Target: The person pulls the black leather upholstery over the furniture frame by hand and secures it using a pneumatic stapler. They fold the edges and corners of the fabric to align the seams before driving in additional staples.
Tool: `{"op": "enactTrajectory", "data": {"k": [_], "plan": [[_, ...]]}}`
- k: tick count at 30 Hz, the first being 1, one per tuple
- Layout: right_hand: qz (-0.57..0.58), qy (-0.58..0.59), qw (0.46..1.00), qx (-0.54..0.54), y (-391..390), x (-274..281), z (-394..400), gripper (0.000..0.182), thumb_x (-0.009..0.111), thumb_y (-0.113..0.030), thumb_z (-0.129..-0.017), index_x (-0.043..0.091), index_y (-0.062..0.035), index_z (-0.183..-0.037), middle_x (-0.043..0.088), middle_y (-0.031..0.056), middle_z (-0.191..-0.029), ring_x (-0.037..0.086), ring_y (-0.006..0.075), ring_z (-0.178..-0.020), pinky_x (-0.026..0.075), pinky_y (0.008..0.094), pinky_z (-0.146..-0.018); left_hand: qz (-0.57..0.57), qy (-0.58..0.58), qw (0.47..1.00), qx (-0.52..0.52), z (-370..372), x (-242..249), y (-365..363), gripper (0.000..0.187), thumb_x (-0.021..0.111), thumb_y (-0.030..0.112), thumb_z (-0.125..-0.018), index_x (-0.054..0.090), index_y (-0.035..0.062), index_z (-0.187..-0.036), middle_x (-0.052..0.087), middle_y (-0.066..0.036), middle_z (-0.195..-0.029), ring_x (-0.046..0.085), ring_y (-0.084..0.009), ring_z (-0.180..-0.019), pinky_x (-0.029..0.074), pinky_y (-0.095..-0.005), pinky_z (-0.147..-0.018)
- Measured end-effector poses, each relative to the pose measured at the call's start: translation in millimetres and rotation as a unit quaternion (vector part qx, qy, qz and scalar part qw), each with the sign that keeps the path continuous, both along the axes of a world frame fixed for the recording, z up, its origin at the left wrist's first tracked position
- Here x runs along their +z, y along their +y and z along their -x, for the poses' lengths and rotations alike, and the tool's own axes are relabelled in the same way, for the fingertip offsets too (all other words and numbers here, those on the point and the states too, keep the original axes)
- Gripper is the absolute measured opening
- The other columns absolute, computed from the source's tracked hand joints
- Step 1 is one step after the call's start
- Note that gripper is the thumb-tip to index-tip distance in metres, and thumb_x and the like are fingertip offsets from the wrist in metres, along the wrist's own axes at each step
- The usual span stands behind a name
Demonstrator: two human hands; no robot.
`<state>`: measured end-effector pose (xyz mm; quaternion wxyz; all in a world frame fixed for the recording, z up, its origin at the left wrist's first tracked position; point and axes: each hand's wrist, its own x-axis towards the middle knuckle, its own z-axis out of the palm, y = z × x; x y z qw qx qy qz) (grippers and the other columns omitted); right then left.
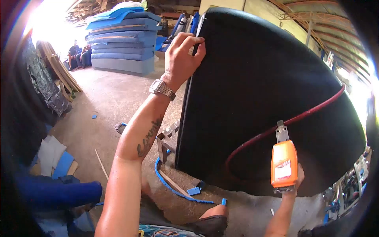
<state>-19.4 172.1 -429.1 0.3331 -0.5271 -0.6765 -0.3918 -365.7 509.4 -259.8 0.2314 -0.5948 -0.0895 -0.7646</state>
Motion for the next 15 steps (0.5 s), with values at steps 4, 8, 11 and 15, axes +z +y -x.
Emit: {"op": "enactTrajectory", "data": {"k": [4,8,11,15], "plan": [[0.032,0.089,0.995,0.009,17,10,49,0.029,0.071,-0.026,-0.073,0.061,-0.0051,-0.090,0.063,0.0121,-0.088,0.062,0.0312,-0.072,0.049,0.0391,-0.062,0.018,-0.032,0.999,-0.023,-5,-15,1,0.011,0.078,0.011,-0.074,0.072,0.0069,-0.083,0.065,-0.008,-0.086,0.064,-0.0213,-0.077,0.052,-0.0324,-0.071],[0.038,0.048,0.996,-0.070,30,-8,46,0.032,0.068,-0.027,-0.076,0.060,-0.0049,-0.097,0.063,0.0152,-0.091,0.061,0.0343,-0.074,0.047,0.0407,-0.064,-0.001,-0.027,0.997,-0.071,-2,-10,6,0.014,0.080,0.011,-0.075,0.072,0.0047,-0.084,0.068,-0.009,-0.084,0.066,-0.0199,-0.077,0.053,-0.0299,-0.069],[0.070,0.083,0.990,-0.090,33,-19,38,0.071,0.074,-0.030,-0.064,0.051,0.0022,-0.123,0.062,0.0200,-0.096,0.058,0.0388,-0.077,0.048,0.0436,-0.069,0.018,-0.037,0.989,-0.140,-4,-8,13,0.012,0.077,0.011,-0.078,0.071,0.0048,-0.086,0.069,-0.009,-0.086,0.066,-0.0180,-0.073,0.053,-0.0281,-0.065],[0.133,0.082,0.981,-0.115,28,-18,49,0.074,0.075,-0.026,-0.062,0.049,0.0014,-0.126,0.060,0.0175,-0.099,0.057,0.0373,-0.090,0.047,0.0432,-0.074,0.020,-0.024,0.985,-0.168,-1,-5,9,0.008,0.071,0.010,-0.082,0.066,0.0044,-0.085,0.066,-0.010,-0.081,0.066,-0.0239,-0.069,0.053,-0.0320,-0.061]]}}
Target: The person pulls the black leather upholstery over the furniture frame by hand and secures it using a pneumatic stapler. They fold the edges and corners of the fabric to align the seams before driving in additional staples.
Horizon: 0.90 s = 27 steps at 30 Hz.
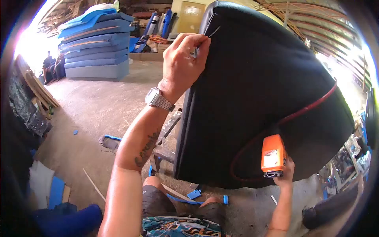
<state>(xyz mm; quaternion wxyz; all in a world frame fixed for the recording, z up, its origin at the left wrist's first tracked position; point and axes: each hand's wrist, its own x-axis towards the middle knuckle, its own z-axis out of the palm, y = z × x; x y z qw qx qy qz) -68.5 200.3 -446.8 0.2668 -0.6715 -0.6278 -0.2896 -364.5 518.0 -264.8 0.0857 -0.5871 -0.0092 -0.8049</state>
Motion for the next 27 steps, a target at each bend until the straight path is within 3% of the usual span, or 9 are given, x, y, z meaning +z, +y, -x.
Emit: {"op": "enactTrajectory", "data": {"k": [5,9,12,14,19,23,27], "plan": [[-0.053,0.003,0.998,0.017,6,-23,-20,0.066,0.076,-0.027,-0.064,0.052,-0.0008,-0.120,0.059,0.0145,-0.091,0.058,0.0342,-0.085,0.048,0.0396,-0.072,0.029,0.014,0.998,-0.060,5,-1,10,0.008,0.070,0.011,-0.084,0.067,0.0039,-0.087,0.066,-0.009,-0.081,0.067,-0.0200,-0.070,0.054,-0.0303,-0.063],[0.000,0.208,0.977,0.046,-8,-20,-27,0.053,0.078,-0.024,-0.063,0.059,-0.0033,-0.108,0.061,0.0089,-0.084,0.062,0.0288,-0.078,0.050,0.0365,-0.071,0.018,0.000,0.998,-0.065,-2,-3,14,0.011,0.072,0.011,-0.083,0.069,0.0030,-0.091,0.068,-0.007,-0.083,0.067,-0.0136,-0.075,0.057,-0.0276,-0.067],[0.061,-0.048,0.991,-0.113,-64,-41,-66,0.045,0.066,-0.024,-0.083,0.055,-0.0063,-0.122,0.059,0.0112,-0.122,0.052,0.0279,-0.117,0.040,0.0430,-0.100,0.001,0.021,0.999,-0.032,2,-7,15,0.015,0.076,0.010,-0.079,0.069,0.0039,-0.091,0.068,-0.008,-0.085,0.067,-0.0142,-0.076,0.057,-0.0274,-0.068],[0.000,-0.089,0.987,-0.137,-69,4,-43,0.045,0.066,-0.022,-0.083,0.055,-0.0073,-0.124,0.058,0.0109,-0.122,0.053,0.0272,-0.116,0.041,0.0421,-0.099,-0.003,0.042,0.999,0.010,5,-7,11,0.018,0.077,0.010,-0.076,0.069,0.0046,-0.091,0.067,-0.008,-0.085,0.067,-0.0158,-0.075,0.056,-0.0286,-0.068],[-0.135,-0.157,0.975,-0.080,-34,126,43,0.045,0.064,-0.017,-0.083,0.054,-0.0098,-0.127,0.058,0.0100,-0.123,0.054,0.0256,-0.113,0.042,0.0399,-0.097,-0.041,0.049,0.997,0.050,11,-4,11,0.017,0.074,0.011,-0.071,0.065,0.0066,-0.085,0.063,-0.008,-0.080,0.063,-0.0245,-0.076,0.052,-0.0342,-0.070],[-0.096,-0.240,0.965,-0.049,-12,184,95,0.047,0.063,-0.012,-0.084,0.053,-0.0118,-0.130,0.057,0.0093,-0.124,0.055,0.0242,-0.111,0.043,0.0381,-0.095,-0.050,0.050,0.996,0.061,12,5,10,0.015,0.072,0.011,-0.071,0.064,0.0065,-0.083,0.062,-0.009,-0.080,0.062,-0.0269,-0.078,0.051,-0.0355,-0.071],[0.001,-0.311,0.949,-0.045,14,215,123,0.050,0.062,-0.008,-0.084,0.052,-0.0138,-0.132,0.057,0.0085,-0.125,0.057,0.0229,-0.109,0.045,0.0363,-0.093,-0.043,0.017,0.997,-0.053,2,-2,22,0.012,0.072,0.006,-0.076,0.064,0.0057,-0.085,0.062,-0.009,-0.082,0.063,-0.0208,-0.071,0.052,-0.0296,-0.065]]}}
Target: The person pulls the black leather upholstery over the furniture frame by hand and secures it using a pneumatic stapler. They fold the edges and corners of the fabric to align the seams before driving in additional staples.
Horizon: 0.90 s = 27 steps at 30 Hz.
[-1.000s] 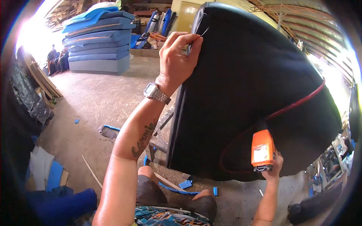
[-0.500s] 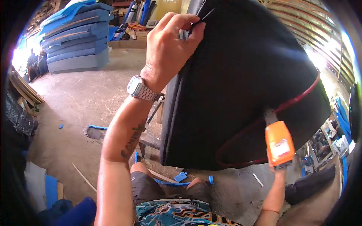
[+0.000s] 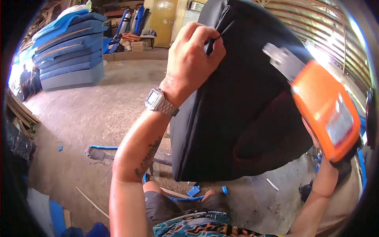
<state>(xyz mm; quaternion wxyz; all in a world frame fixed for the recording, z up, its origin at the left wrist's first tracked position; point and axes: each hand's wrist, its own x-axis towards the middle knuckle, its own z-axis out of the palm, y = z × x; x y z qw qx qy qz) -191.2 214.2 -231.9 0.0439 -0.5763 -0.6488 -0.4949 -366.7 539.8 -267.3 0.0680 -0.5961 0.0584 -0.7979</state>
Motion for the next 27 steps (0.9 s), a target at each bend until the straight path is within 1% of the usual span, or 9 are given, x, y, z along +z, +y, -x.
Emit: {"op": "enactTrajectory", "data": {"k": [8,9,12,14,15,17,20,22,27], "plan": [[0.195,-0.027,0.967,-0.162,27,35,11,0.057,0.060,0.001,-0.085,0.049,-0.0178,-0.138,0.056,0.0071,-0.127,0.059,0.0202,-0.104,0.047,0.0328,-0.090,0.020,-0.027,0.997,-0.066,-8,-4,4,0.012,0.072,0.006,-0.078,0.064,0.0057,-0.087,0.063,-0.007,-0.082,0.063,-0.0162,-0.067,0.051,-0.0271,-0.061],[0.195,-0.024,0.967,-0.162,30,37,9,0.058,0.060,0.003,-0.085,0.049,-0.0183,-0.138,0.056,0.0069,-0.128,0.059,0.0199,-0.104,0.048,0.0323,-0.090,0.019,-0.029,0.997,-0.069,-8,-5,4,0.012,0.072,0.007,-0.079,0.064,0.0057,-0.087,0.063,-0.007,-0.082,0.063,-0.0161,-0.067,0.051,-0.0271,-0.061],[0.173,-0.037,0.978,-0.115,40,45,4,0.064,0.061,0.005,-0.082,0.051,-0.0267,-0.136,0.057,0.0040,-0.101,0.060,0.0175,-0.083,0.049,0.0303,-0.073,0.024,-0.026,0.997,-0.064,-8,-6,5,0.011,0.072,0.008,-0.079,0.065,0.0055,-0.087,0.064,-0.008,-0.083,0.064,-0.0160,-0.068,0.052,-0.0268,-0.061],[0.149,-0.024,0.987,-0.057,43,42,6,0.066,0.063,0.005,-0.082,0.052,-0.0320,-0.135,0.055,0.0018,-0.080,0.058,0.0167,-0.070,0.048,0.0297,-0.062,0.028,-0.027,0.996,-0.081,-12,-8,7,0.013,0.072,0.011,-0.077,0.064,0.0066,-0.086,0.062,-0.008,-0.081,0.063,-0.0227,-0.069,0.052,-0.0317,-0.061],[0.138,0.077,0.979,-0.126,42,39,10,0.060,0.062,0.000,-0.084,0.054,-0.0334,-0.133,0.055,0.0008,-0.076,0.057,0.0168,-0.064,0.048,0.0293,-0.059,0.028,-0.030,0.995,-0.087,-10,-7,6,0.014,0.072,0.013,-0.077,0.063,0.0071,-0.085,0.062,-0.009,-0.080,0.063,-0.0260,-0.069,0.052,-0.0341,-0.061],[0.147,0.113,0.973,-0.139,42,41,15,0.056,0.059,-0.003,-0.086,0.055,-0.0343,-0.132,0.055,0.0012,-0.078,0.057,0.0163,-0.065,0.048,0.0287,-0.059,0.038,0.009,0.995,-0.089,-3,-10,4,0.014,0.069,0.012,-0.081,0.062,0.0030,-0.089,0.063,-0.011,-0.083,0.064,-0.0262,-0.072,0.052,-0.0335,-0.064],[0.089,-0.063,0.994,-0.026,54,36,12,0.051,0.057,-0.008,-0.089,0.055,-0.0346,-0.132,0.056,0.0019,-0.081,0.057,0.0150,-0.065,0.047,0.0278,-0.058,0.029,0.001,0.995,-0.095,-1,-9,3,0.010,0.068,0.005,-0.079,0.061,0.0032,-0.087,0.060,-0.012,-0.080,0.062,-0.0259,-0.070,0.051,-0.0332,-0.064],[0.089,-0.066,0.994,-0.004,55,36,9,0.047,0.055,-0.010,-0.091,0.056,-0.0335,-0.132,0.055,0.0019,-0.082,0.055,0.0135,-0.065,0.045,0.0271,-0.057,0.018,-0.008,0.994,-0.104,-2,-8,4,0.009,0.068,0.003,-0.078,0.062,0.0040,-0.085,0.060,-0.011,-0.078,0.061,-0.0257,-0.068,0.050,-0.0330,-0.063],[0.140,0.294,0.934,-0.147,48,44,9,0.038,0.056,-0.016,-0.093,0.059,-0.0268,-0.129,0.051,0.0009,-0.079,0.050,0.0102,-0.061,0.040,0.0255,-0.053,0.049,0.004,0.992,-0.119,0,-13,3,0.010,0.068,0.004,-0.078,0.063,0.0050,-0.087,0.061,-0.011,-0.079,0.062,-0.0247,-0.071,0.051,-0.0321,-0.065]]}}
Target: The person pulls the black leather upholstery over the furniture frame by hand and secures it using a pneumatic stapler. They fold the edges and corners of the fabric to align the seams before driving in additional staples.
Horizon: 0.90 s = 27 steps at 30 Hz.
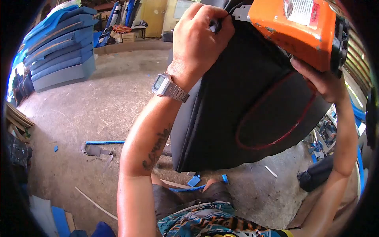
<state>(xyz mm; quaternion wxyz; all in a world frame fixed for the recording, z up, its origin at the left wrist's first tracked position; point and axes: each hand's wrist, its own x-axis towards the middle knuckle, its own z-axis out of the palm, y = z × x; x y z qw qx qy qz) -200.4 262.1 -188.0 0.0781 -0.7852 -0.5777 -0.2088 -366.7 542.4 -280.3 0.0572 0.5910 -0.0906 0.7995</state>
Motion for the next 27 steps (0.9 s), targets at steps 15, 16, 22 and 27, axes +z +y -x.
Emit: {"op": "enactTrajectory", "data": {"k": [15,16,22,27], "plan": [[0.076,-0.539,0.819,0.180,14,14,16,0.055,0.057,-0.010,-0.088,0.046,-0.0222,-0.141,0.052,0.0035,-0.083,0.053,0.0172,-0.070,0.047,0.0288,-0.063,0.022,-0.095,0.994,0.039,-16,-21,0,0.011,0.078,0.014,-0.077,0.070,0.0061,-0.079,0.065,-0.006,-0.072,0.063,-0.0152,-0.064,0.050,-0.0270,-0.058],[0.077,-0.556,0.811,0.167,14,12,14,0.055,0.057,-0.011,-0.087,0.046,-0.0222,-0.140,0.052,0.0037,-0.086,0.053,0.0182,-0.073,0.046,0.0303,-0.065,0.023,-0.097,0.994,0.039,-16,-21,-1,0.011,0.078,0.013,-0.076,0.070,0.0062,-0.079,0.065,-0.006,-0.072,0.062,-0.0154,-0.063,0.050,-0.0270,-0.058],[0.077,-0.625,0.770,0.104,8,-1,3,0.056,0.054,-0.012,-0.085,0.047,-0.0225,-0.140,0.050,0.0044,-0.103,0.049,0.0244,-0.092,0.044,0.0392,-0.078,0.026,-0.101,0.994,0.044,-16,-19,-3,0.011,0.078,0.010,-0.075,0.067,0.0064,-0.078,0.065,-0.006,-0.072,0.062,-0.0164,-0.063,0.049,-0.0271,-0.058],[0.079,-0.648,0.752,0.089,7,-3,0,0.057,0.053,-0.014,-0.083,0.048,-0.0227,-0.139,0.048,0.0050,-0.118,0.046,0.0295,-0.109,0.041,0.0466,-0.089,0.017,-0.094,0.995,0.028,-15,-18,-3,0.012,0.077,0.006,-0.073,0.065,0.0058,-0.077,0.064,-0.007,-0.073,0.061,-0.0174,-0.062,0.050,-0.0281,-0.058]]}}
